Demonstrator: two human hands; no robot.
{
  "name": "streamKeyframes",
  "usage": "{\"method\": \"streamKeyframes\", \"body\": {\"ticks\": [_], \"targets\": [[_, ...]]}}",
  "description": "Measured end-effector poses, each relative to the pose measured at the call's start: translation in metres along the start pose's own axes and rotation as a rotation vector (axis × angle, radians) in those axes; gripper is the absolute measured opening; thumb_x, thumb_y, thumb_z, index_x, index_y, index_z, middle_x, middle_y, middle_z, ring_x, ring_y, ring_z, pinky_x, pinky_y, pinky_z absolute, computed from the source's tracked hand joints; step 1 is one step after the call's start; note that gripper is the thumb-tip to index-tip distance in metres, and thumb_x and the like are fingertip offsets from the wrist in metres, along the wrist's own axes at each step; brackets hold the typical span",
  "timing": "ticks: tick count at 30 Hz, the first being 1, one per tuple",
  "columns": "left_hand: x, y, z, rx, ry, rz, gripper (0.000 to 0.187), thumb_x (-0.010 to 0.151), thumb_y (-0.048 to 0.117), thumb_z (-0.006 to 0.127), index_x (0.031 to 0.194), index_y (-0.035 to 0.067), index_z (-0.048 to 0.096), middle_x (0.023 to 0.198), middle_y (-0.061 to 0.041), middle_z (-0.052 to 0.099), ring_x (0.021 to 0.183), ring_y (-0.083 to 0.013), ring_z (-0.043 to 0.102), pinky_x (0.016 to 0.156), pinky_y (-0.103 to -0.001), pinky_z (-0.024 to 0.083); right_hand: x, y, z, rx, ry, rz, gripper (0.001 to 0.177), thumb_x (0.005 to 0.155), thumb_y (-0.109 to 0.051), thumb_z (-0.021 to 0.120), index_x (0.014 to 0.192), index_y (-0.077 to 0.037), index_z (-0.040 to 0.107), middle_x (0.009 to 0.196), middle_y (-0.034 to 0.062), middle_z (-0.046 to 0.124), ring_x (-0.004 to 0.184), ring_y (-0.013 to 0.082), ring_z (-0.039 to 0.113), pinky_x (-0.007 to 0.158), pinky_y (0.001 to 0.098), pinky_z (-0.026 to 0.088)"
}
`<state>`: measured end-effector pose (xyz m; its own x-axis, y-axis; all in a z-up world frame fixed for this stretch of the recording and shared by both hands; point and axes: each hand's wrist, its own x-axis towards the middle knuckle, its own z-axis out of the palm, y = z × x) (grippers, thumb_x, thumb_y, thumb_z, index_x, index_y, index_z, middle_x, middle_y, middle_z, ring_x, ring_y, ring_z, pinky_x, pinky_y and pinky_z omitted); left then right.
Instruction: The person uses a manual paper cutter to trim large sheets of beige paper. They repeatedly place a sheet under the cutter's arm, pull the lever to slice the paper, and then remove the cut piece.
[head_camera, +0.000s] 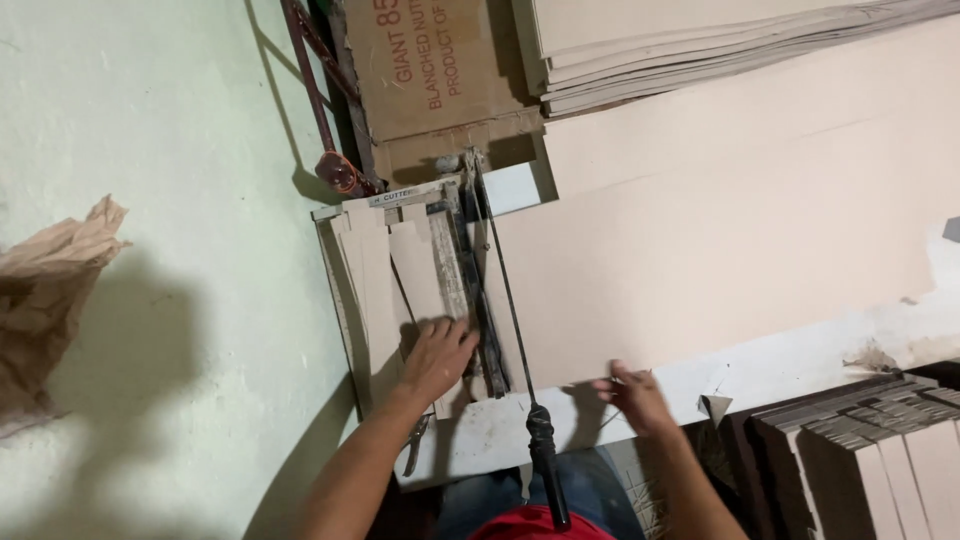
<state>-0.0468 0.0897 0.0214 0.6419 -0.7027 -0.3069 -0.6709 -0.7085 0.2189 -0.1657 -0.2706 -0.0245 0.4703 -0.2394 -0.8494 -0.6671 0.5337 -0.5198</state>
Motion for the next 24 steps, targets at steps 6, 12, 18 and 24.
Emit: {"method": "streamKeyframes", "body": {"ticks": [6, 12, 18, 24], "targets": [[0.053, 0.028, -0.073, -0.361, -0.199, -0.526, 0.082, 0.098, 0.049, 0.064, 0.163, 0.017, 0.026, 0.152, -0.025, 0.038, 0.145, -0.0448, 0.031, 0.11, -0.052, 0.031, -0.007, -0.013, 0.048, -0.128, 0.019, 0.004, 0.042, 0.103, -0.027, 0.067, 0.108, 0.013, 0.055, 0.1, 0.0236, 0.064, 0.096, 0.0379, 0.072, 0.089, 0.0563, 0.061], [0.078, 0.041, -0.053, -0.282, -0.428, -0.611, 0.111, 0.085, 0.043, 0.08, 0.166, 0.013, 0.01, 0.168, -0.031, -0.003, 0.155, -0.0517, -0.004, 0.119, -0.07, 0.001, -0.007, -0.023, 0.055, -0.548, -0.062, 0.104, 0.069, 0.099, -0.066, 0.058, 0.1, 0.001, 0.074, 0.077, 0.0153, 0.07, 0.072, 0.028, 0.072, 0.071, 0.0494, 0.064], [0.089, 0.03, 0.003, -0.136, -0.429, -0.616, 0.142, 0.075, 0.054, 0.087, 0.163, 0.016, -0.017, 0.167, -0.033, -0.012, 0.154, -0.0532, -0.006, 0.118, -0.072, 0.005, -0.192, -0.067, 0.154, -1.491, -0.284, 0.02, 0.076, 0.095, -0.065, 0.027, 0.161, -0.028, 0.016, 0.059, 0.0002, 0.062, 0.064, 0.0195, 0.068, 0.072, 0.0355, 0.063], [0.093, 0.033, -0.004, -0.198, -0.475, -0.608, 0.133, 0.079, 0.04, 0.088, 0.165, 0.013, -0.011, 0.167, -0.032, -0.019, 0.154, -0.0513, -0.011, 0.117, -0.074, -0.003, -0.109, 0.09, 0.088, -1.66, -0.179, -0.243, 0.089, 0.091, -0.03, 0.055, 0.165, -0.026, 0.006, 0.093, 0.0166, 0.074, 0.076, 0.0473, 0.07, 0.068, 0.0594, 0.054]]}}
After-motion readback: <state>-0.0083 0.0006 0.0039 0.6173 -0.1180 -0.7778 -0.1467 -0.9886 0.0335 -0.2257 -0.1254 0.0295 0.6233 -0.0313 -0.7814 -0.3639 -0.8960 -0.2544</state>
